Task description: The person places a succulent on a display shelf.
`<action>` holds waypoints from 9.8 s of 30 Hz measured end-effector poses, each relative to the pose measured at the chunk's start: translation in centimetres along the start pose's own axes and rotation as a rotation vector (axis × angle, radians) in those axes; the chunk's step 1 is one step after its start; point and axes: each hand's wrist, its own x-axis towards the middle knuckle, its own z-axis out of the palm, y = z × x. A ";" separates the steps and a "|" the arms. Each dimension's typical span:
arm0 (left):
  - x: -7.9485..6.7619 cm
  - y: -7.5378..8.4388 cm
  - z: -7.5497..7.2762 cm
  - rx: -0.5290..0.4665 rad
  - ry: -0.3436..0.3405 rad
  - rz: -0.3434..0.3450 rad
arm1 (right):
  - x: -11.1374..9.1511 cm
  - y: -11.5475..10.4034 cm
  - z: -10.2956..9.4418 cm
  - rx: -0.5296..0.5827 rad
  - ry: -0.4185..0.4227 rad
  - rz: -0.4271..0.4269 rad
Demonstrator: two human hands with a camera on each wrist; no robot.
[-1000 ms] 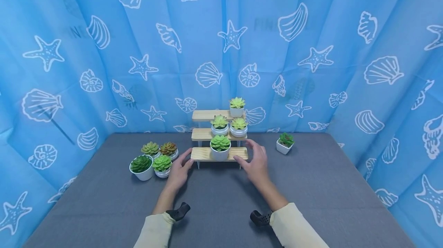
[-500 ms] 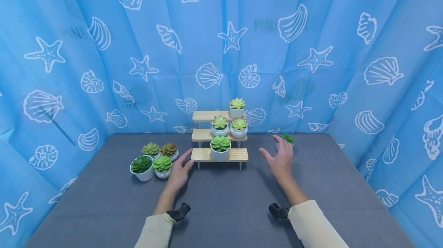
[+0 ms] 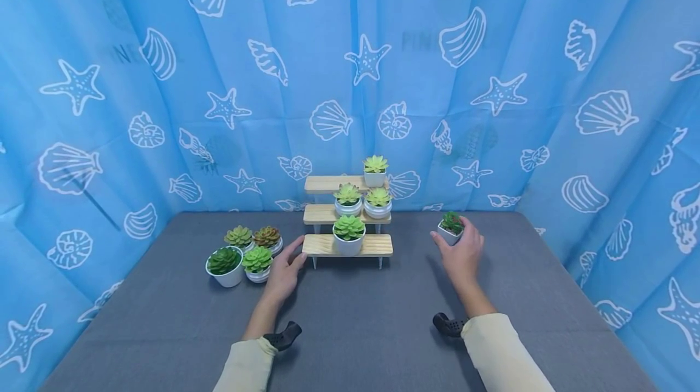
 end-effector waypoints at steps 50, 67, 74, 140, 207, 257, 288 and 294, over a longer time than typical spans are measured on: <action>0.1 0.0 0.2 -0.003 -0.001 -0.021 | 2.0 3.0 0.6 -0.001 -0.121 0.438; 0.3 -0.1 -0.1 0.009 0.013 -0.026 | 1.1 3.0 -0.2 0.012 -0.146 0.349; 0.3 -0.2 0.0 0.006 0.014 -0.033 | 0.7 3.0 -0.2 0.007 -0.110 0.349; 0.1 0.0 0.1 0.004 0.005 -0.054 | -4.6 -5.3 0.7 0.287 -0.375 -0.038; 0.2 0.2 0.2 0.025 -0.005 -0.019 | -3.3 -4.1 5.6 0.336 -0.580 -0.157; -4.8 2.7 -10.4 0.225 0.309 0.495 | -3.3 -4.1 5.6 0.181 -0.575 -0.224; -3.0 -3.0 -18.5 0.302 0.056 0.096 | -3.0 -3.9 5.7 0.201 -0.571 -0.239; -2.4 -3.6 -18.6 0.279 -0.022 0.039 | -3.0 -4.1 5.6 0.197 -0.571 -0.241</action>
